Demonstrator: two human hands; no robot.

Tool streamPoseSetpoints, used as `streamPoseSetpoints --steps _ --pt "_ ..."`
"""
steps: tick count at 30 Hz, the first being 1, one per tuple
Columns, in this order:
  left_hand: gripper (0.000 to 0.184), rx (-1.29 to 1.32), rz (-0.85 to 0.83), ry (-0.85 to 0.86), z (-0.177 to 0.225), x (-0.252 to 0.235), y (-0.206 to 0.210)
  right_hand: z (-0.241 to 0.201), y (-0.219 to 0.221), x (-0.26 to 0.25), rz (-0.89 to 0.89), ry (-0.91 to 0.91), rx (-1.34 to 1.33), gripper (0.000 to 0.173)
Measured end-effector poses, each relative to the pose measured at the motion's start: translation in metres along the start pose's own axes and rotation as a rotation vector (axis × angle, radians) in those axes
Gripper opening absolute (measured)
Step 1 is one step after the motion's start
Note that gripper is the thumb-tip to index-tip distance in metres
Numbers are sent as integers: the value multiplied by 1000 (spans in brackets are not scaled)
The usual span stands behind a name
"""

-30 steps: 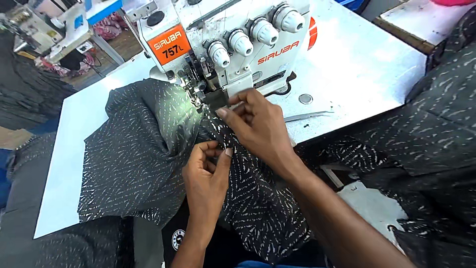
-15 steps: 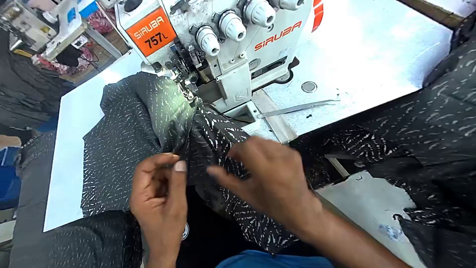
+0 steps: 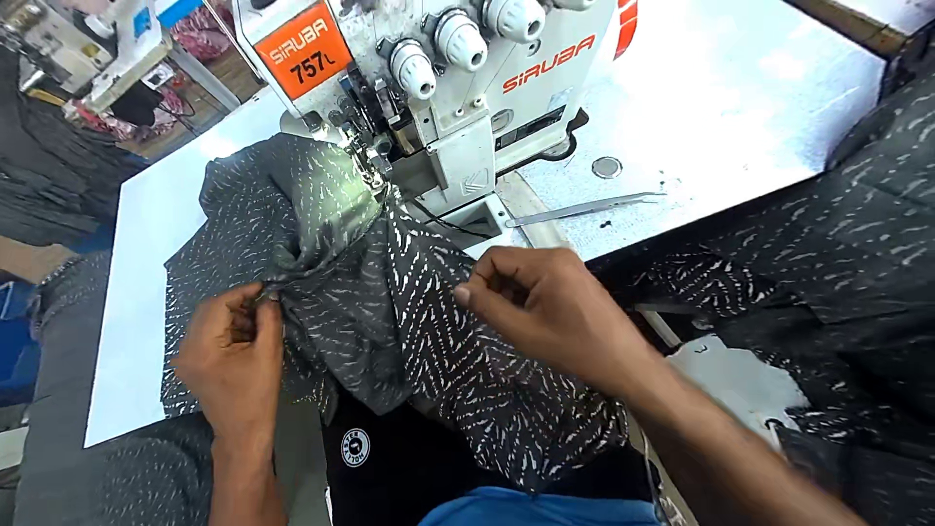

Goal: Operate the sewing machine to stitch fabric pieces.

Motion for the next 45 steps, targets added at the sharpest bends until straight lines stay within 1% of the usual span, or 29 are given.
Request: streamPoseSetpoints --steps 2,3,4,5,7,9,10,12,14,16,18,19,20,22,23,24,25,27,28,29,30,32,34,37,40,42,45 --pt "41 0 -36 3 15 1 -6 -10 6 2 109 -84 183 19" --pt "37 53 -12 35 30 7 -6 -10 7 -1 177 -118 256 21" --pt "30 125 3 73 48 16 -2 -8 5 -9 234 -145 295 21" --pt "25 195 -19 98 66 25 5 -3 2 -19 255 -154 293 20" --pt "28 258 -153 71 93 37 25 6 1 -40 207 -137 175 17" --pt "38 227 -264 -37 104 34 41 9 5 -56 119 -109 9 14" --pt "40 231 -291 -86 106 30 47 10 7 -60 85 -100 -40 13" --pt "33 320 -289 -156 107 27 55 10 11 -62 42 -82 -113 13" --pt "17 450 -291 -199 108 27 58 11 15 -60 30 -77 -158 10" --pt "7 583 -292 -227 111 26 55 10 16 -58 29 -89 -155 16" --pt "7 600 -281 -167 119 21 48 9 16 -60 23 -115 -153 24" --pt "9 563 -320 -105 124 19 45 8 16 -63 23 -130 -167 26" --pt "12 511 -404 -35 129 18 41 7 17 -65 21 -140 -194 29" --pt "10 452 -613 104 137 16 36 4 18 -69 30 -137 -234 35" --pt "10 459 -682 151 137 15 33 3 18 -70 36 -116 -221 36" --pt "13 476 -689 174 134 12 29 3 19 -71 45 -87 -195 32" --pt "14 494 -631 174 129 7 24 3 20 -70 54 -57 -155 26" --pt "13 480 -381 148 120 -8 18 4 22 -67 83 -21 -46 14" --pt "14 434 -264 146 116 -17 19 4 23 -65 100 -21 -13 12" --pt "18 373 -186 147 114 -26 23 3 24 -64 116 -31 -9 12" --pt "21 318 -149 154 111 -33 28 2 25 -64 130 -45 -27 15" --pt "23 238 -140 200 108 -45 41 2 26 -61 141 -74 -117 21" --pt "21 182 -191 229 104 -53 46 3 27 -59 136 -85 -215 25" --pt "17 247 -244 290 96 -63 51 7 32 -55 134 -83 -283 27" --pt "13 312 -249 346 94 -70 54 7 36 -55 127 -71 -299 25" --pt "12 349 -261 348 94 -71 54 6 38 -52 146 -85 -287 24" --pt "11 419 -305 344 93 -72 53 4 38 -47 196 -135 -196 21"
Point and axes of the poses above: each hand's wrist, its own x-axis away from the middle knuckle, its own y-axis out of the palm, z = x × y, the point moved 2 cm from there along -x, towards the middle knuckle, and after that the axes turned 5 degrees about -y, right-handed, at the moved point
